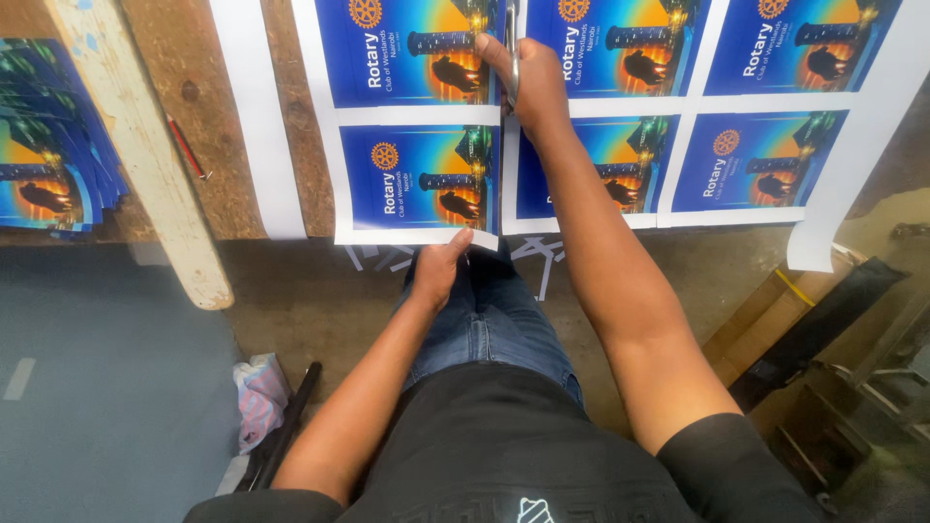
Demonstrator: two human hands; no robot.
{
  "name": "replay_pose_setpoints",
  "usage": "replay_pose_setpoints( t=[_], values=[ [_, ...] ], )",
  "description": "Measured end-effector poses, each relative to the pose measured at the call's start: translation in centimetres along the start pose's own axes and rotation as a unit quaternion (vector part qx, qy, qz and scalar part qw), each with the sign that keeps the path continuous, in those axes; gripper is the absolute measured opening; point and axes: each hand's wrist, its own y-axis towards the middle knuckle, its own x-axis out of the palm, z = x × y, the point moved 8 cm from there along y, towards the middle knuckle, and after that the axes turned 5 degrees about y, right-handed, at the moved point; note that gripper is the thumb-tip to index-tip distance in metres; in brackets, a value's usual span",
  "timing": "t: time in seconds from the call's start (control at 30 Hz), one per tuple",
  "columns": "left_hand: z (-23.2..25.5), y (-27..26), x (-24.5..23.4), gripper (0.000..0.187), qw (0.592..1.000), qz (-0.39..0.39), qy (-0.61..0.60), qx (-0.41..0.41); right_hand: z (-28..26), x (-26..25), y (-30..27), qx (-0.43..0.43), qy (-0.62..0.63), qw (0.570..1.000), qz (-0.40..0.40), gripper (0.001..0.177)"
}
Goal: The person uses scissors to cut a large sheet of printed paper into individual rectangular sections. They hold the paper steady with one hand while cutting along the printed lines with the other, separating the sections one by one.
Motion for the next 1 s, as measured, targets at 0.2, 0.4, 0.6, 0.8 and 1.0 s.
replay_pose_setpoints(
  t=[0.2, 0.4, 0.6, 0.8, 1.0],
  values=[
    [0.0, -0.1, -0.2, 0.038, 1.0, 0.014, 0.019, -0.019, -0.5, 0.0, -0.3, -0.005, 0.01, 1.0, -0.008, 0.054],
    [-0.5, -0.1, 0.4, 0.029, 0.999, 0.004, -0.038, -0.037, 0.1, 0.1, 0.2, -0.016, -0.011, 1.0, 0.006, 0.055],
    [3.9, -5.1, 3.3, 0.042, 0.94, -0.215, 0.155, -0.216, -0.6, 0.1, -0.2, -0.002, 0.008, 1.0, -0.015, 0.053],
    [17.3, 0.9, 1.4, 0.03, 0.931, -0.088, 0.334, 0.117, -0.7, 0.1, -0.3, 0.008, 0.002, 1.0, -0.015, 0.05],
    [27.4, 11.6, -3.3, 0.038, 0.805, 0.247, 0.373, 0.39, -0.5, 0.0, -0.1, 0.014, 0.01, 1.0, -0.023, 0.053]
  ],
)
